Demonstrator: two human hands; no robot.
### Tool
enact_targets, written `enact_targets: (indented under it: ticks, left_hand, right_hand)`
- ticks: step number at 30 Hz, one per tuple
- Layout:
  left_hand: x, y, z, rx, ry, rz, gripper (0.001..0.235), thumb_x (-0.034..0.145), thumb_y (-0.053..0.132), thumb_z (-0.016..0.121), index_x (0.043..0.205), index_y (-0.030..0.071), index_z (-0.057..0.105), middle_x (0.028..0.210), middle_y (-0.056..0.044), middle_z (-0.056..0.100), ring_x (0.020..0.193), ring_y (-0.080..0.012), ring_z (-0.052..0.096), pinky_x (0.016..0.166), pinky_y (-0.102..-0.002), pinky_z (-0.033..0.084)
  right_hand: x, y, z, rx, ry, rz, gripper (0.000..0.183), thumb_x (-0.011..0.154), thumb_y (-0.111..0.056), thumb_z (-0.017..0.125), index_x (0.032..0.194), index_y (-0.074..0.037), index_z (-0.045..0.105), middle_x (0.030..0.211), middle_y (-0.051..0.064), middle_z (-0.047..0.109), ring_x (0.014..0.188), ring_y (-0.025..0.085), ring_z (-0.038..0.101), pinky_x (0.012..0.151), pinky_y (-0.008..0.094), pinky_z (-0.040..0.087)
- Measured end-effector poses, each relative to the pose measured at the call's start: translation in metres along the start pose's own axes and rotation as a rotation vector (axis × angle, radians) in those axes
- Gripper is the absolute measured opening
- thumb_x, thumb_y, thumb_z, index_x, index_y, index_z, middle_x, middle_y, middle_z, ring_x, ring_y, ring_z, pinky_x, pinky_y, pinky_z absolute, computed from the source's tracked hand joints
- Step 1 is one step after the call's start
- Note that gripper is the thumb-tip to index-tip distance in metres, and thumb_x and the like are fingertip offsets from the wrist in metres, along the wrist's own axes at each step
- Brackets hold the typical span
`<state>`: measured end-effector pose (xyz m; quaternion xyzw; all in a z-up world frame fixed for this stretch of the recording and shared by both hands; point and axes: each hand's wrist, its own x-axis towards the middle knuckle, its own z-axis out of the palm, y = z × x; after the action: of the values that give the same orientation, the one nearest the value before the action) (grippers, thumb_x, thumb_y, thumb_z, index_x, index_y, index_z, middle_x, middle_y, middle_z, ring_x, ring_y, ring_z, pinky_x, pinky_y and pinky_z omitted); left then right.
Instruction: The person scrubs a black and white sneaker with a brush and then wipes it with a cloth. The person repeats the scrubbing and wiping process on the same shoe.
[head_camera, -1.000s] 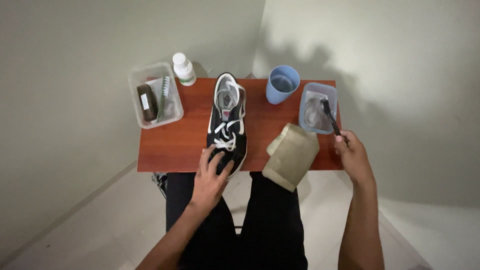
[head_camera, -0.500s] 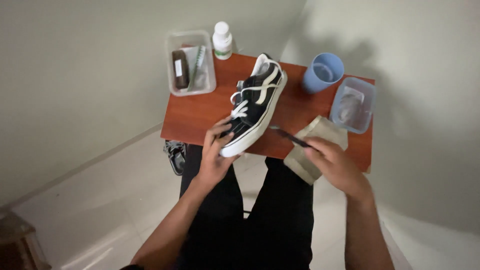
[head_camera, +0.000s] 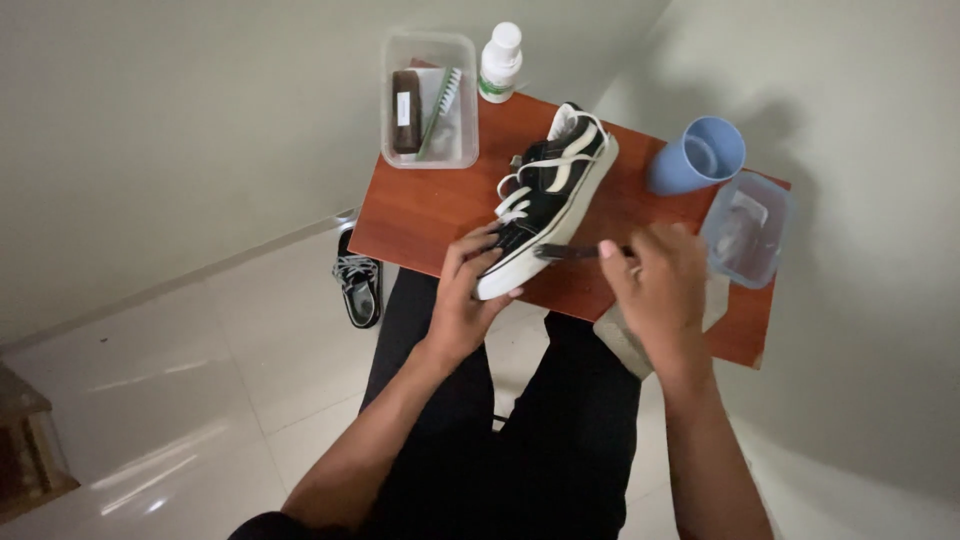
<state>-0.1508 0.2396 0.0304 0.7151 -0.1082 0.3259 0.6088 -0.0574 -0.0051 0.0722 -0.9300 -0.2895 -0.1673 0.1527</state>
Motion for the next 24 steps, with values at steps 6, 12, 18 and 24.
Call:
enact_targets:
  ticks: [6,12,18,24]
  left_hand:
    - [0.009,0.019,0.008,0.071,0.016,0.044,0.05,0.083,0.002,0.084,0.127,-0.005,0.06,0.121,-0.024,0.057,0.127,-0.0576,0.054,0.104,-0.071,0.046]
    - [0.015,0.026,0.013,0.069,0.052,0.016,0.047,0.085,0.005,0.083,0.125,-0.004,0.061,0.12,-0.023,0.058,0.127,-0.0551,0.057,0.105,-0.068,0.047]
    - [0.013,0.021,0.013,0.101,0.029,-0.003,0.046,0.087,0.005,0.081,0.125,-0.006,0.058,0.122,-0.025,0.056,0.125,-0.0535,0.057,0.104,-0.068,0.047]
    - [0.01,0.017,0.012,0.145,-0.002,0.002,0.047,0.086,0.007,0.083,0.125,-0.003,0.059,0.132,-0.024,0.057,0.129,-0.0514,0.056,0.106,-0.065,0.048]
  right_hand:
    - [0.014,-0.044,-0.002,0.114,0.068,-0.153,0.039,0.104,-0.028,0.048,0.07,-0.01,0.052,0.075,0.005,0.047,0.073,0.029,0.05,0.071,0.041,0.038]
    - [0.009,-0.01,0.014,0.072,0.169,-0.091,0.047,0.108,-0.038,0.055,0.072,-0.01,0.047,0.073,0.009,0.046,0.076,0.035,0.051,0.08,0.047,0.036]
    - [0.016,-0.006,0.022,0.104,0.241,-0.035,0.051,0.107,-0.038,0.056,0.065,-0.012,0.041,0.067,0.004,0.038,0.068,0.028,0.044,0.074,0.042,0.033]
    - [0.016,0.02,0.031,0.01,0.314,-0.063,0.053,0.105,-0.038,0.067,0.064,-0.014,0.043,0.065,0.003,0.041,0.067,0.028,0.048,0.071,0.041,0.036]
